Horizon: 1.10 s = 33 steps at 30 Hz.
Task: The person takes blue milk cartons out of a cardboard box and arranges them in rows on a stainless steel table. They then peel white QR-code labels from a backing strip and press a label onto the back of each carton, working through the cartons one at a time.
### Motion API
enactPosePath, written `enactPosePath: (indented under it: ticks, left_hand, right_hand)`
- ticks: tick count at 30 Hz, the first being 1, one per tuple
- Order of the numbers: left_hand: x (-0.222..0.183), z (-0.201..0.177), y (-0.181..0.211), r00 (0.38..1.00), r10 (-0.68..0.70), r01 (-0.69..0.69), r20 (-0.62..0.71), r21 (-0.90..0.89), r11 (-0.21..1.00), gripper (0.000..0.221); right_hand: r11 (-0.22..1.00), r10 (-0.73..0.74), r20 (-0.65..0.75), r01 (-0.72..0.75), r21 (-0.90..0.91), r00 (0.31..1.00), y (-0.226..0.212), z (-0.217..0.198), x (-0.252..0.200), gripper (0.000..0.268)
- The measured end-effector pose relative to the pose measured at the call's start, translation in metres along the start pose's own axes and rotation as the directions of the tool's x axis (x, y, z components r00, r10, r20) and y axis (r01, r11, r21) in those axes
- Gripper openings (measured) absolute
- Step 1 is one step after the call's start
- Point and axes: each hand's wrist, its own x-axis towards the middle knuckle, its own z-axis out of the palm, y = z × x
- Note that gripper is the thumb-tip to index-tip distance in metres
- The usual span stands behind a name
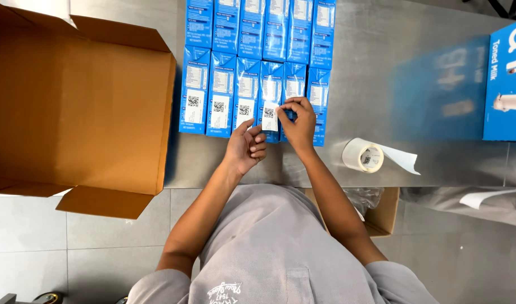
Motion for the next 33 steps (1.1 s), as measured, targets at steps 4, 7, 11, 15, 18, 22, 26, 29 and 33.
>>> enactPosePath:
  ticks: [4,7,11,15,18,22,26,29,33]
  left_hand:
    - [0.001,0.004,0.002,1.0,0.005,-0.005,0.001,0.018,1.0,0.031]
    - [0.0,0.006,0.003,1.0,0.018,-0.018,-0.003,0.017,1.0,0.031]
    - [0.002,0.004,0.003,0.999,0.024,-0.024,-0.021,0.018,1.0,0.031]
    - [0.002,0.003,0.003,1.0,0.011,-0.011,-0.019,-0.01,1.0,0.032]
    - [0.005,-0.003,0.004,1.0,0.009,-0.009,-0.014,-0.022,1.0,0.032]
    - [0.004,-0.009,0.001,0.999,-0.039,0.043,0.036,-0.117,0.992,0.033]
    - [-0.016,-0.019,-0.021,0.987,-0.161,0.154,-0.026,-0.176,0.972,0.059]
    - [-0.028,-0.032,-0.041,0.985,-0.171,0.169,-0.009,-0.106,0.98,0.058]
    - [-0.021,-0.031,-0.065,0.989,-0.106,0.111,-0.102,0.038,0.993,0.046]
  right_hand:
    - [0.998,0.061,0.014,-0.061,-0.026,0.998,-0.014,-0.003,0.005,0.01]
    - [0.997,0.037,0.024,-0.036,-0.062,0.999,-0.006,-0.001,0.006,0.011]
    - [0.997,0.017,0.004,-0.016,-0.069,1.0,-0.003,0.0,0.011,0.021]
    - [0.987,0.021,0.03,-0.016,-0.159,0.999,-0.016,-0.003,0.025,0.037]
    - [0.958,-0.055,0.057,0.068,-0.277,0.997,-0.016,-0.003,0.032,0.047]
    - [0.944,-0.125,0.079,0.143,-0.298,0.989,-0.01,-0.008,0.025,0.051]
    - [0.926,-0.24,0.153,0.273,-0.261,0.959,-0.014,-0.02,0.011,0.054]
    - [0.916,-0.299,0.167,0.332,-0.224,0.939,-0.021,-0.029,-0.007,0.058]
    - [0.948,-0.29,0.118,0.302,-0.099,0.95,-0.013,-0.045,-0.029,0.061]
